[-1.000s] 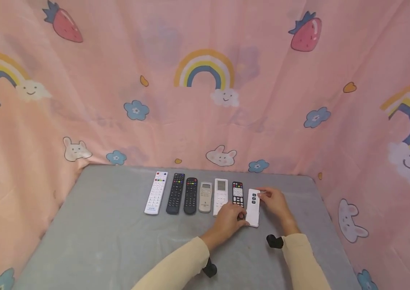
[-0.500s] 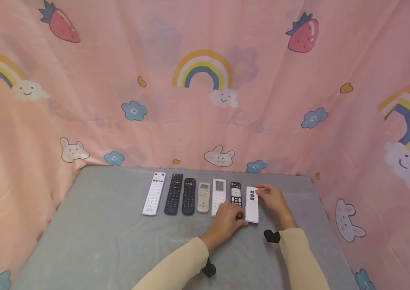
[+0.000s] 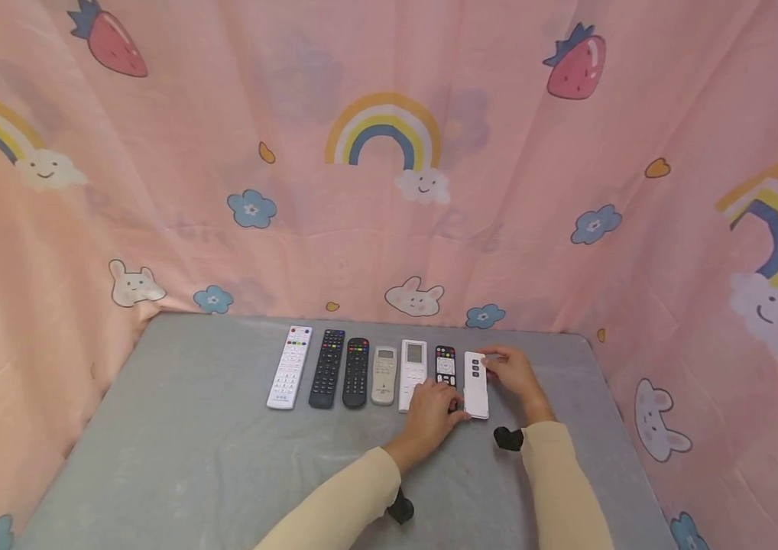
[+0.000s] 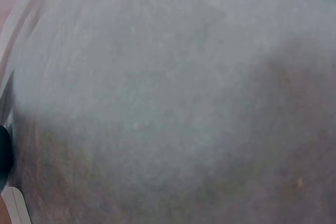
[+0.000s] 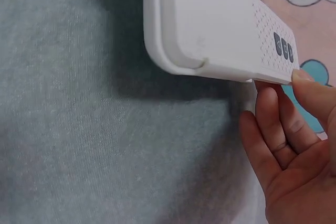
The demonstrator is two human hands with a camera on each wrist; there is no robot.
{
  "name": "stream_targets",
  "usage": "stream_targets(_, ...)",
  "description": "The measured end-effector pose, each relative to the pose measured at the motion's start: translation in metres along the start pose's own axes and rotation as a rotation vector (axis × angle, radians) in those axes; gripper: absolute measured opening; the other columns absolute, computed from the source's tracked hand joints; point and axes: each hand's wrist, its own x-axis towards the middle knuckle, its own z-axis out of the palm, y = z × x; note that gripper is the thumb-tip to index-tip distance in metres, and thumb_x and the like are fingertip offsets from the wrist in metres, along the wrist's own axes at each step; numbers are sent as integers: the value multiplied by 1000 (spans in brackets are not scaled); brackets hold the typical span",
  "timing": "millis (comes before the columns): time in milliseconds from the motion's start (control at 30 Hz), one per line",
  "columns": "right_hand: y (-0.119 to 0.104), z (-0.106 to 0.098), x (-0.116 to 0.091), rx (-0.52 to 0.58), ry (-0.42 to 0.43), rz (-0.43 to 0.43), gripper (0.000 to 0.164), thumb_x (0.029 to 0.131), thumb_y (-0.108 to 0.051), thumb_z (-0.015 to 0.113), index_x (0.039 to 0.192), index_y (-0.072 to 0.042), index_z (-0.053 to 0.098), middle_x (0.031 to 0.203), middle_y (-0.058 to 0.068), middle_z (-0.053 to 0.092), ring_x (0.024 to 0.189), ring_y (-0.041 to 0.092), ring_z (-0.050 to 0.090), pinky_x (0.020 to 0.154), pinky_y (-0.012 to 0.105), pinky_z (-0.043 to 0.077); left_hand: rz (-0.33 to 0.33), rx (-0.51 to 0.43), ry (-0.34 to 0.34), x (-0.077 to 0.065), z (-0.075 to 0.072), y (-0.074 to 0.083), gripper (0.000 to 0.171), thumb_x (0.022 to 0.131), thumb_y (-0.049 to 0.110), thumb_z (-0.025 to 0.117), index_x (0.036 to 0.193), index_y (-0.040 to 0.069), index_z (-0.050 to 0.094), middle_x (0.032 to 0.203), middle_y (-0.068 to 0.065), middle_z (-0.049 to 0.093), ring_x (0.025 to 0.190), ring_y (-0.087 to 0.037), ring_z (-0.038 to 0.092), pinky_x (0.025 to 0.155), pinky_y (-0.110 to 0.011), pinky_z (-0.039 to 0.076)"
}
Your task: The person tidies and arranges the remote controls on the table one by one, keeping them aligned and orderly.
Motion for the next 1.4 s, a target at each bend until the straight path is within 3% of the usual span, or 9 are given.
stream_targets(233, 5, 4, 2, 32, -4, 39, 36, 101, -12, 55, 130, 9, 58, 117, 31, 67, 75, 8, 68, 70, 27, 59, -5, 43, -23, -2, 1, 1, 27, 73, 51, 80, 89, 30, 73, 85, 16, 67, 77, -4, 48, 66, -20, 32)
stream_targets(500, 6, 13, 8, 25, -7, 65, 34, 100, -11, 55, 129, 6, 59, 100, 21, 71, 71, 9, 62, 62, 25, 55, -45, 36, -43, -2, -3, 5, 22, 76, 46, 82, 89, 29, 73, 86, 15, 67, 78, -5, 49, 66, -21, 32)
stream_targets(1067, 7, 24, 11, -52, 15, 146, 34, 102, -12, 52, 132, -1, 60, 112, 21, 66, 77, 14, 57, 63, 23, 50, -117, 20, -58, -4, 0, 11, 22, 77, 46, 82, 90, 30, 74, 89, 15, 69, 79, -6, 50, 65, -21, 29)
stream_targets(1267, 1, 20, 5, -132, 11, 103, 38, 101, -13, 51, 135, 2, 55, 116, 29, 65, 80, 22, 64, 64, 30, 53, -68, -101, 13, -5, -6, 4, 21, 75, 43, 84, 88, 29, 75, 75, 16, 62, 72, -1, 44, 63, -18, 27)
stream_targets(1400, -6, 12, -5, -261, 66, 1, 42, 101, -15, 51, 140, 1, 50, 119, 31, 63, 99, 38, 65, 80, 45, 55, -11, -238, 10, -8, -24, -13, 17, 78, 36, 83, 90, 27, 76, 70, 16, 59, 70, 2, 40, 65, -14, 27)
